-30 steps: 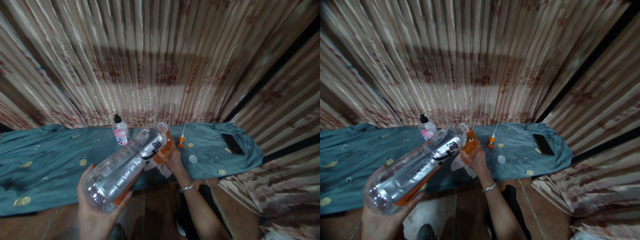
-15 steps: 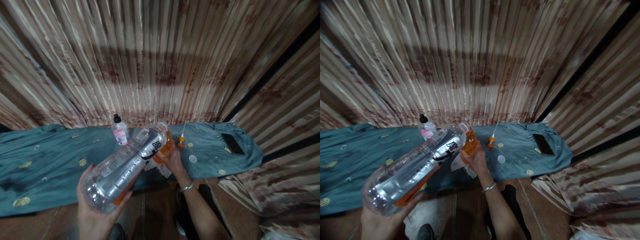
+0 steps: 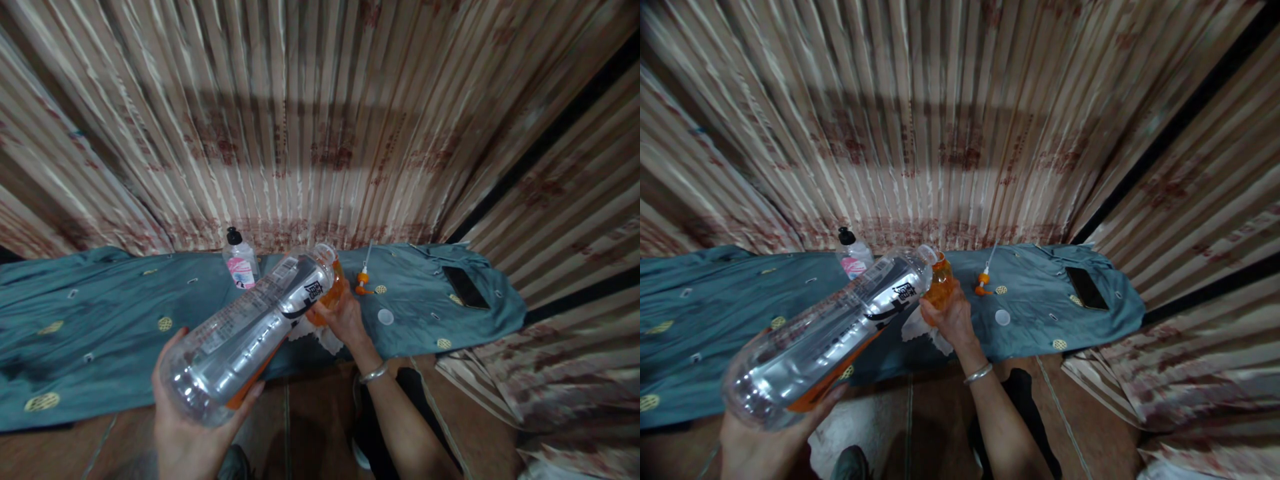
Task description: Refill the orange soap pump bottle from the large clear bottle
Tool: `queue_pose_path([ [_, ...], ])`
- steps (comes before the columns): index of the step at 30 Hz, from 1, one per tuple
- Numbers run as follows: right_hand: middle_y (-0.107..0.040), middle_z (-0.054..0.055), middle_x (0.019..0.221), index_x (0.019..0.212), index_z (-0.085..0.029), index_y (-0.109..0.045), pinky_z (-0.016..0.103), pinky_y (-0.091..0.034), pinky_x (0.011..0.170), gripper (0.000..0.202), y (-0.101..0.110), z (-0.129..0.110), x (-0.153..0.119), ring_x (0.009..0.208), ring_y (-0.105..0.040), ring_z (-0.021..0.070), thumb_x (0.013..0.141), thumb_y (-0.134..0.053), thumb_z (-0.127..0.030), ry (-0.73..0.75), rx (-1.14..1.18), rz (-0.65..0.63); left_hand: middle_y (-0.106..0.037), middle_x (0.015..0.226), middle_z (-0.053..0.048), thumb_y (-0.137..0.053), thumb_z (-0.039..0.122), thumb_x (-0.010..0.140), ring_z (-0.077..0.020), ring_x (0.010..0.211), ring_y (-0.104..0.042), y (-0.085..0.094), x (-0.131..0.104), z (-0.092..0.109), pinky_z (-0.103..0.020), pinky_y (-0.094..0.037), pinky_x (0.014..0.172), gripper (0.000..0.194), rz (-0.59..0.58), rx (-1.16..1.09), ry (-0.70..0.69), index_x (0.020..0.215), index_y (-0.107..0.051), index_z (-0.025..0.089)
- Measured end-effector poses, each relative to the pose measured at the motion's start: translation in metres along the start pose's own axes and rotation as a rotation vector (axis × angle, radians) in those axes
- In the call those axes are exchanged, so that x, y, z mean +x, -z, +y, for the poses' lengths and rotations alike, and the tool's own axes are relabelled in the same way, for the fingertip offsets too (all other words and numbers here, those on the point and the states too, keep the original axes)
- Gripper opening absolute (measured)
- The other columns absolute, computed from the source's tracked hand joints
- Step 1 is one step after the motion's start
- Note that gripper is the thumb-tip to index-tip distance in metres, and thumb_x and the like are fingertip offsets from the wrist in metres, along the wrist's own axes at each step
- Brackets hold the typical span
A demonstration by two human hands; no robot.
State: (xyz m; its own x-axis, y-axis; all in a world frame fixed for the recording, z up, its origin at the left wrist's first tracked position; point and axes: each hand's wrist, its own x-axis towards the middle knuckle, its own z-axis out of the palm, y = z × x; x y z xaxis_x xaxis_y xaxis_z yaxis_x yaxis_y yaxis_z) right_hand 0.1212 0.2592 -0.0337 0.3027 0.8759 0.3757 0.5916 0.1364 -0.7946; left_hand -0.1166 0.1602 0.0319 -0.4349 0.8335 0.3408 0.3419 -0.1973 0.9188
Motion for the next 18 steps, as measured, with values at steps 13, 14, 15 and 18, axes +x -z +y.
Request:
queue_pose_path([
  [13, -0.074, 0.010, 0.110, 0.117, -0.021, -0.053, 0.041, -0.061, 0.088, 0.055, 0.0004, -0.0015, 0.0005, 0.101, -0.075, 0.0286, 0.073, -0.082, -0.038, -0.010, -0.013, 0.001, -0.065, 0.126, -0.002, -0.093, 0.042, 0.042, -0.0305, 0.112, -0.068, 0.0031, 0.0012, -0.0054, -0.049, -0.053, 0.103, 0.106, -0.034, 0.011, 0.009, 0.140, -0.051, 0.041],
  [14, -0.074, 0.010, 0.110, 0.117, -0.021, -0.053, 0.041, -0.061, 0.089, 0.055, 0.0005, -0.0019, 0.0005, 0.101, -0.075, 0.0285, 0.073, -0.082, -0.037, -0.012, -0.013, 0.000, -0.065, 0.126, -0.002, -0.093, 0.043, 0.042, -0.0306, 0.112, -0.068, 0.0034, 0.0014, -0.0062, -0.050, -0.053, 0.104, 0.106, -0.036, 0.012, 0.007, 0.140, -0.051, 0.042],
  [15, -0.074, 0.010, 0.110, 0.117, -0.021, -0.053, 0.041, -0.061, 0.089, 0.055, 0.0006, -0.0025, 0.0005, 0.101, -0.075, 0.0283, 0.073, -0.082, -0.037, -0.013, -0.010, -0.001, -0.065, 0.126, -0.002, -0.093, 0.043, 0.043, -0.0306, 0.112, -0.068, 0.0035, 0.0015, -0.0066, -0.051, -0.052, 0.104, 0.106, -0.039, 0.015, 0.003, 0.140, -0.051, 0.043],
  [18, -0.074, 0.009, 0.111, 0.119, -0.021, -0.052, 0.040, -0.061, 0.090, 0.055, 0.0012, -0.0042, 0.0000, 0.104, -0.075, 0.0275, 0.074, -0.081, -0.036, -0.013, 0.002, -0.003, -0.065, 0.126, -0.002, -0.093, 0.043, 0.044, -0.0310, 0.112, -0.068, 0.0031, 0.0014, -0.0054, -0.053, -0.052, 0.103, 0.104, -0.039, 0.007, 0.002, 0.139, -0.051, 0.044],
])
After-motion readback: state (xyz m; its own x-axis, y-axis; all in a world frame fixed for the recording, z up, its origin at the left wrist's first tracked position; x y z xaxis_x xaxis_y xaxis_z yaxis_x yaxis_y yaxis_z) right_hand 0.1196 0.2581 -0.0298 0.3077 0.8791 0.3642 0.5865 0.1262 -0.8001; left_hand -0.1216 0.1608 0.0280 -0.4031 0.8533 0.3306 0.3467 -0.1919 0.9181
